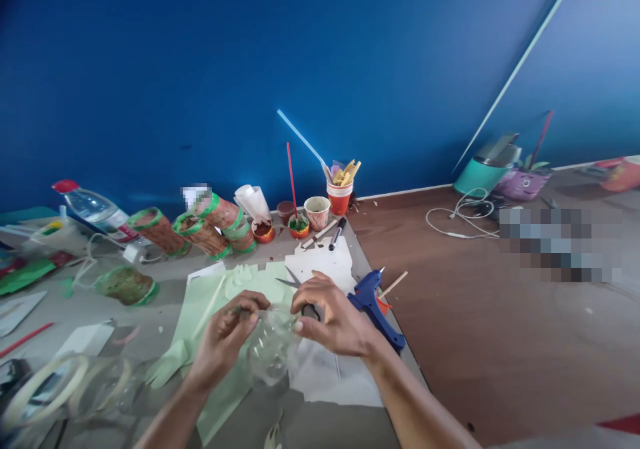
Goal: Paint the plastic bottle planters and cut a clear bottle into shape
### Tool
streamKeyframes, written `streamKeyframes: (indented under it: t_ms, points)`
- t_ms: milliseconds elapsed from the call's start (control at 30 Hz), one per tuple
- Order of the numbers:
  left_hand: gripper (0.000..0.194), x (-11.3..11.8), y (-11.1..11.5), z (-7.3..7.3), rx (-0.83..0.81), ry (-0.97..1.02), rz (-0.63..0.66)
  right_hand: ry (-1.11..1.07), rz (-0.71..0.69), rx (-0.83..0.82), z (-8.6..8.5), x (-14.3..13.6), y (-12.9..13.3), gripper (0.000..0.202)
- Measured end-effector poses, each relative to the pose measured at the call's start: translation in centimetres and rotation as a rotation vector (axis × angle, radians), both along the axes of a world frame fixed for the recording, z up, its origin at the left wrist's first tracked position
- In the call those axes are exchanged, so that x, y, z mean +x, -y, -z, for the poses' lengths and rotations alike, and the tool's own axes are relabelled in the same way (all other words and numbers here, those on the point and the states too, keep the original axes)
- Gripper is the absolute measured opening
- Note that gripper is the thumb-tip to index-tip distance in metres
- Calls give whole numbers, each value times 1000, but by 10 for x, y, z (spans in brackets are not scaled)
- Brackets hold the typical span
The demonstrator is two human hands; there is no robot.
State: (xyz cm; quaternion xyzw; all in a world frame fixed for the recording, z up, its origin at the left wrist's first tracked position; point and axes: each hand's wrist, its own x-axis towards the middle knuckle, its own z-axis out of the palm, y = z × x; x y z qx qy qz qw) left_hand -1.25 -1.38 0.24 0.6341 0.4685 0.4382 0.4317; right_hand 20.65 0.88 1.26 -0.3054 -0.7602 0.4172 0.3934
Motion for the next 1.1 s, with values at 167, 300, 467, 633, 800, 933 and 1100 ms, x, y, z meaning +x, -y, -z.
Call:
streamKeyframes:
  t_ms: [167, 300, 467, 633, 800, 933, 1100]
  points:
    - [12, 8, 3, 3, 36, -100, 24, 218, 45, 142, 3, -11, 8, 59]
    - [10, 13, 6, 5, 66, -124, -9, 311, 79, 193, 5, -21, 14, 36]
    - [7, 7, 4, 6, 167, -139, -73, 324, 150, 91, -3, -22, 16, 25]
    - [10, -9, -6, 12, 397, -347, -81, 262, 15, 85, -6, -15, 16, 30]
    - [18, -24, -18, 24, 697, -517, -52, 190, -63, 57, -5, -9, 16, 34]
    - [18, -42, -31, 27, 745, -476, -166, -32, -213, 0, -12, 0, 18, 38]
    - [11, -44, -38, 20, 654, -387, -391, -461, -407, -162, -13, 12, 15, 36]
